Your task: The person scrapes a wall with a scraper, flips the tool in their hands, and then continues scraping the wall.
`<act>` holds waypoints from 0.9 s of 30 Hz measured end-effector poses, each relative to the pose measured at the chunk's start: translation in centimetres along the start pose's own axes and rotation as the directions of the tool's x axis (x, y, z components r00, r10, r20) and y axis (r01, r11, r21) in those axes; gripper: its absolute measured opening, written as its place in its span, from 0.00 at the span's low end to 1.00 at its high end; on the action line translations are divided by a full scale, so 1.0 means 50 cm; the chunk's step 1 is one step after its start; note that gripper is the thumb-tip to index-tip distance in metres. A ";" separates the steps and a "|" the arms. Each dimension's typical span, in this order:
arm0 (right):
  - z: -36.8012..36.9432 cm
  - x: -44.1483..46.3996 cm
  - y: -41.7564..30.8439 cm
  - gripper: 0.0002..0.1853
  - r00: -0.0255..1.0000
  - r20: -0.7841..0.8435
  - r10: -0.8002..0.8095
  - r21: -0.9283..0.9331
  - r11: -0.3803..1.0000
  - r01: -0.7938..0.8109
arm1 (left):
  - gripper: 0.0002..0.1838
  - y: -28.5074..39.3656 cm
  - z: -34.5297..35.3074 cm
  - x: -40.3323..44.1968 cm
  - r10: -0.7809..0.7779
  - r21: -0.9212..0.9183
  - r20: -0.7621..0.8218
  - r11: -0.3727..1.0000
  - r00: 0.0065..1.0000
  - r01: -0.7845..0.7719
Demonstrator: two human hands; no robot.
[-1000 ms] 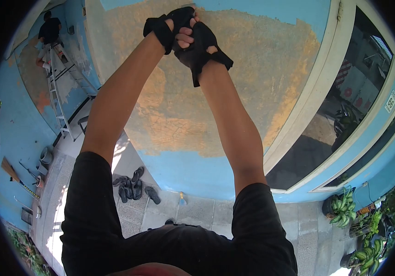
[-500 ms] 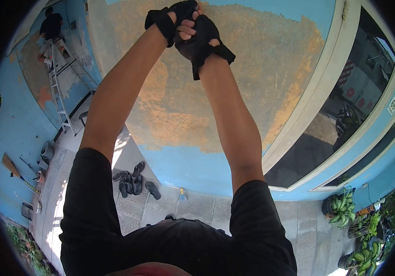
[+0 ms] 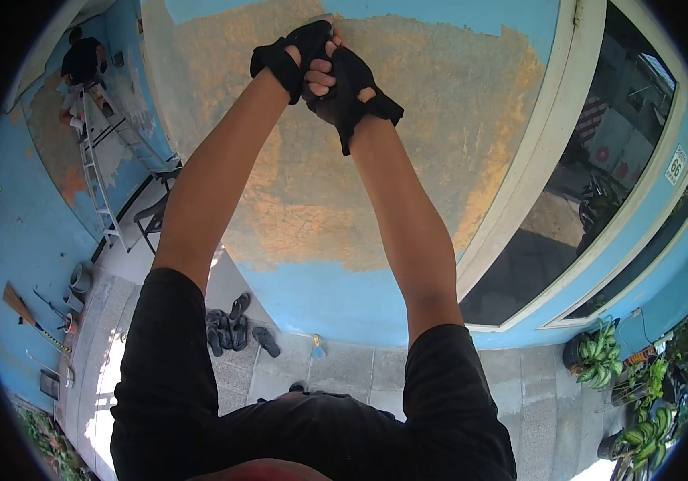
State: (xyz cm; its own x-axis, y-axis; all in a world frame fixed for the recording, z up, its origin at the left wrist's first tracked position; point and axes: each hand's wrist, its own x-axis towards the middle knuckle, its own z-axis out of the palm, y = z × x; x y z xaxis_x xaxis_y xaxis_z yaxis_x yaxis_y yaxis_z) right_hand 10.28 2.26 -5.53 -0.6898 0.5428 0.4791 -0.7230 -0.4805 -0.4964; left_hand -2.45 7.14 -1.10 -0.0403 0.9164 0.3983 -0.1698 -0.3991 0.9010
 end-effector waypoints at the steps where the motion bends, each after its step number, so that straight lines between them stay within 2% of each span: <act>1: -0.008 -0.009 0.001 0.10 1.000 -0.017 0.000 0.008 1.000 0.000 | 0.17 -0.012 0.003 -0.009 -0.018 -0.005 -0.001 1.000 1.000 0.018; 3: -0.006 -0.010 -0.008 0.10 1.000 0.015 0.017 0.007 1.000 -0.017 | 0.19 -0.009 0.005 -0.024 0.003 0.005 0.032 1.000 0.999 -0.003; 5: -0.013 -0.014 -0.015 0.09 1.000 0.001 0.004 -0.030 1.000 -0.004 | 0.19 -0.007 0.015 -0.020 0.037 0.058 -0.018 0.998 0.999 -0.036; 7: -0.030 -0.005 -0.026 0.09 0.997 0.044 0.060 -0.042 0.997 -0.058 | 0.19 -0.012 0.018 -0.005 0.047 0.097 -0.069 0.994 0.997 -0.040; 9: -0.008 0.027 -0.035 0.09 0.998 0.042 0.055 -0.022 0.998 -0.055 | 0.18 0.023 0.023 -0.021 0.062 0.042 -0.053 0.997 0.997 -0.060; 11: 0.008 0.028 -0.034 0.09 0.998 0.032 0.058 0.010 0.998 -0.059 | 0.17 0.038 0.015 -0.030 -0.030 0.001 -0.033 1.000 0.999 0.030; 13: 0.015 -0.001 -0.020 0.08 0.998 -0.012 0.059 0.043 0.997 -0.059 | 0.17 0.023 0.013 -0.035 0.001 0.032 -0.044 0.999 0.999 0.001; 15: 0.000 -0.005 -0.010 0.07 0.998 0.003 0.061 0.039 0.997 -0.061 | 0.17 0.006 0.003 -0.029 -0.003 -0.016 0.051 1.000 0.999 0.004; 16: 0.000 0.001 -0.016 0.07 0.998 0.027 0.054 0.020 0.998 -0.055 | 0.17 0.006 0.004 -0.019 0.079 0.112 -0.028 0.991 0.996 -0.076; 17: 0.005 0.013 -0.021 0.07 0.998 0.033 0.053 0.016 0.998 -0.053 | 0.17 0.023 0.005 -0.017 0.087 0.114 -0.026 0.990 0.996 -0.083; 19: 0.007 0.028 -0.019 0.08 0.997 0.049 0.051 0.056 0.997 -0.054 | 0.18 0.033 0.003 -0.029 -0.082 0.052 -0.073 0.995 0.994 0.085; 20: 0.008 0.026 -0.017 0.08 0.997 0.054 0.055 0.054 0.997 -0.058 | 0.18 0.033 0.001 -0.030 -0.107 0.054 -0.064 0.992 0.992 0.111; 21: 0.002 0.013 -0.009 0.08 0.997 0.051 0.057 0.063 0.996 -0.060 | 0.18 0.020 0.000 -0.025 -0.115 0.057 -0.069 0.991 0.991 0.119; 23: -0.005 -0.002 -0.004 0.07 0.999 -0.007 0.032 0.028 0.999 -0.032 | 0.18 0.005 0.003 -0.004 0.012 0.166 -0.067 0.986 0.998 -0.001; 24: -0.007 0.010 -0.006 0.07 0.999 -0.007 0.034 0.025 0.999 -0.034 | 0.18 0.000 0.001 0.006 0.031 0.152 -0.076 0.988 0.997 -0.019; 27: -0.001 0.033 -0.009 0.08 1.000 0.014 0.000 0.028 1.000 0.000 | 0.18 0.027 -0.012 -0.005 -0.041 0.151 -0.054 0.987 0.998 0.049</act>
State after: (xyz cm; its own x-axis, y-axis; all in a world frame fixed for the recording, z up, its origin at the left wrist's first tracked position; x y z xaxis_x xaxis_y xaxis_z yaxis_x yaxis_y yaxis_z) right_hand 9.46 3.44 -4.56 -0.6903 0.5328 0.4895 -0.7234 -0.5000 -0.4760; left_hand -3.24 6.38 -0.11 -0.0862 0.9324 0.3511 -0.0207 -0.3540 0.9350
